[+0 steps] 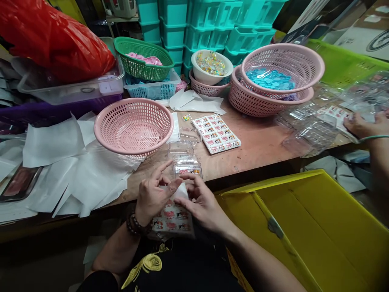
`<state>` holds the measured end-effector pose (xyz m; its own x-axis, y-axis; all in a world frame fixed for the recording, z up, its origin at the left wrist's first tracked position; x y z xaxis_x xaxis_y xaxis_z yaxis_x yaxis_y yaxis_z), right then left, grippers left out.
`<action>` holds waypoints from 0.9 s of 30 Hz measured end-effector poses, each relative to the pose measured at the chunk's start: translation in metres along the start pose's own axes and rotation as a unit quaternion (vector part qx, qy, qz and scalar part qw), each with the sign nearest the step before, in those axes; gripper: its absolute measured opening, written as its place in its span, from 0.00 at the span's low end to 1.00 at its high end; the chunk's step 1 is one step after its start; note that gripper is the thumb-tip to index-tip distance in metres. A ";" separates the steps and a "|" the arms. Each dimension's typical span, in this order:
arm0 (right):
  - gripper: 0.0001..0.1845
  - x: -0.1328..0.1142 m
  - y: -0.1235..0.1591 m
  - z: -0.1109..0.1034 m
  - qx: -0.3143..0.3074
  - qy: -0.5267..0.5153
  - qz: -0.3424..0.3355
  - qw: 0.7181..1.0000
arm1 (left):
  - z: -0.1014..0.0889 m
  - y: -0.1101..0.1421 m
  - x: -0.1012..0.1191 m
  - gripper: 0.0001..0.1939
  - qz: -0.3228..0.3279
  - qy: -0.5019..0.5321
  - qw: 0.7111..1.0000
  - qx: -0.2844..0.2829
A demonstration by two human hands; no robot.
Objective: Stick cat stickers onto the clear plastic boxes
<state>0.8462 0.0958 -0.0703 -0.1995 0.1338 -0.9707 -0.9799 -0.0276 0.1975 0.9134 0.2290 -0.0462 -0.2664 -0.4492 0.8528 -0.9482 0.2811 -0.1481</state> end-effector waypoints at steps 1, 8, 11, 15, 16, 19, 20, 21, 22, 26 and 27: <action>0.28 0.000 0.001 -0.006 0.016 -0.043 -0.001 0.999 | -0.005 -0.001 -0.006 0.33 -0.016 0.024 0.999 -0.029; 0.28 -0.002 0.010 -0.046 0.094 -0.004 -0.035 0.995 | 0.018 0.009 -0.055 0.27 -0.190 0.304 0.917 -0.174; 0.27 -0.038 0.021 -0.051 0.144 0.232 -0.145 0.951 | 0.041 0.015 -0.058 0.22 -0.221 0.345 0.898 -0.159; 0.11 -0.075 0.025 -0.026 0.090 0.409 -0.225 0.880 | 0.053 0.020 -0.040 0.19 -0.205 0.350 0.896 -0.180; 0.08 -0.072 0.021 -0.021 0.044 0.391 -0.201 0.897 | 0.053 0.020 -0.036 0.19 -0.198 0.351 0.897 -0.185; 0.16 -0.052 0.009 -0.018 -0.038 0.248 -0.081 0.965 | 0.050 0.019 -0.023 0.17 -0.161 0.346 0.902 -0.200; 0.18 -0.042 0.006 -0.020 -0.050 0.185 -0.031 0.981 | 0.050 0.019 -0.019 0.16 -0.142 0.339 0.906 -0.209; 0.20 -0.031 0.004 -0.020 -0.064 0.123 0.023 0.990 | 0.051 0.019 -0.015 0.15 -0.118 0.331 0.910 -0.218; 0.22 -0.019 0.003 -0.018 -0.082 0.065 0.077 0.992 | 0.051 0.019 -0.010 0.14 -0.090 0.323 0.915 -0.225; 0.26 0.013 0.009 -0.006 -0.145 -0.042 0.218 0.964 | 0.049 0.019 0.004 0.09 0.015 0.307 0.921 -0.238; 0.25 0.015 0.009 -0.006 -0.149 -0.038 0.222 0.963 | 0.049 0.020 0.006 0.09 0.025 0.308 0.921 -0.239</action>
<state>0.8343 0.0921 -0.0841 -0.6098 0.1146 -0.7842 -0.7564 -0.3796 0.5327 0.8845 0.1901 -0.0686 -0.0193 0.0993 0.9949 -0.7139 0.6952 -0.0832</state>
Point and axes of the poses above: each hand's wrist, its own y-axis away from the middle knuckle, its own z-axis out of the palm, x = y × z, the point moved 10 cm from there along -y, towards the middle knuckle, and after that the axes turned 4 degrees about -y, right-handed, at the moved point
